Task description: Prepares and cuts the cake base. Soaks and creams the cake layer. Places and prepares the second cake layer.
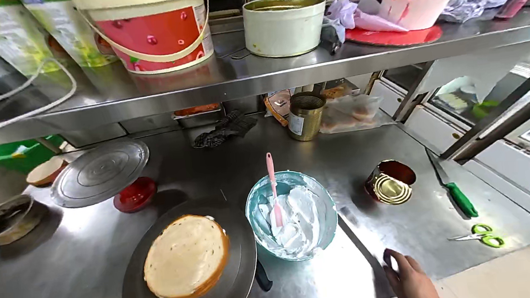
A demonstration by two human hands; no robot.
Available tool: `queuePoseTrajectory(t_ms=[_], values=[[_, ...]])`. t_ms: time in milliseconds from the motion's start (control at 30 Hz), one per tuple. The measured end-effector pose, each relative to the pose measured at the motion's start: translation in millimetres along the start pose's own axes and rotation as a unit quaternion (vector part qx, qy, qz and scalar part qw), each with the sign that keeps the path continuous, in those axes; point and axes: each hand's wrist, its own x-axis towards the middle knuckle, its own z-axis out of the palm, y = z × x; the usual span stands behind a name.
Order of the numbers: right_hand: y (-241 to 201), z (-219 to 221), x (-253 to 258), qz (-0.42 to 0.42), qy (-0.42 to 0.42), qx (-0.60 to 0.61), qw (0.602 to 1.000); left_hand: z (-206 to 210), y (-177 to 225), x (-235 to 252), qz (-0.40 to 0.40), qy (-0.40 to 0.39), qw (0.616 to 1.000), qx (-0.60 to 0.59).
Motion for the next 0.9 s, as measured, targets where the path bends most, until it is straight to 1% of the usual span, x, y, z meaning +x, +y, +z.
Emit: queuePoseTrajectory(t_ms=[33,67,100,133,167,200,233,300,333,367,400,433,467,500,533,567,600,633,667,767,833,900], values=[[2,3,14,-0.017,0.011,-0.008,1.000,18,-6,15,0.010,-0.067,0.997,-0.040],[4,3,27,-0.032,0.008,-0.014,0.999,36,-16,32,0.030,-0.118,0.988,-0.090],[2,0,41,-0.045,-0.001,-0.013,0.999,48,-6,47,-0.021,-0.164,0.975,-0.150],[-3,-7,54,-0.052,-0.020,-0.010,0.998,59,10,60,-0.096,-0.185,0.957,-0.203],[-12,-15,69,-0.057,-0.042,-0.009,0.997,67,27,73,-0.157,-0.187,0.942,-0.232],[-26,-24,84,-0.064,-0.059,-0.001,0.996,73,42,84,-0.184,-0.198,0.934,-0.235],[-43,-32,98,-0.081,-0.065,0.013,0.995,76,53,91,-0.176,-0.206,0.936,-0.226],[-83,-44,126,-0.117,-0.072,0.032,0.990,80,62,98,-0.099,-0.199,0.951,-0.214],[-105,-49,138,-0.137,-0.075,0.037,0.987,76,91,88,-0.119,-0.177,0.957,-0.195],[-128,-52,150,-0.154,-0.081,0.043,0.984,71,138,72,-0.205,-0.140,0.953,-0.172],[-151,-53,161,-0.165,-0.090,0.050,0.981,70,165,64,-0.270,-0.108,0.944,-0.157],[-174,-52,170,-0.174,-0.101,0.054,0.978,71,160,65,-0.284,-0.102,0.941,-0.155],[-197,-53,179,-0.185,-0.114,0.052,0.975,72,123,71,-0.220,-0.132,0.953,-0.163],[-218,-53,186,-0.203,-0.117,0.049,0.971,82,46,90,-0.023,-0.149,0.970,-0.192],[-236,-53,194,-0.232,-0.109,0.042,0.966,92,7,104,0.015,-0.140,0.968,-0.209],[-249,-51,202,-0.265,-0.098,0.031,0.959,95,2,106,-0.024,-0.126,0.976,-0.175],[-258,-51,211,-0.292,-0.100,0.012,0.951,91,20,99,-0.088,-0.145,0.977,-0.128],[-266,-54,218,-0.305,-0.126,-0.019,0.944,88,35,94,-0.123,-0.159,0.975,-0.092],[-273,-60,222,-0.316,-0.154,-0.048,0.935,87,42,90,-0.132,-0.167,0.974,-0.075],[-283,-85,213,-0.334,-0.209,-0.120,0.911,86,34,86,-0.079,-0.173,0.981,-0.032],[-287,-106,191,-0.322,-0.214,-0.192,0.902,84,32,85,-0.051,-0.178,0.983,0.001],[-289,-126,158,-0.304,-0.224,-0.269,0.886,85,31,85,-0.039,-0.181,0.983,0.012]])
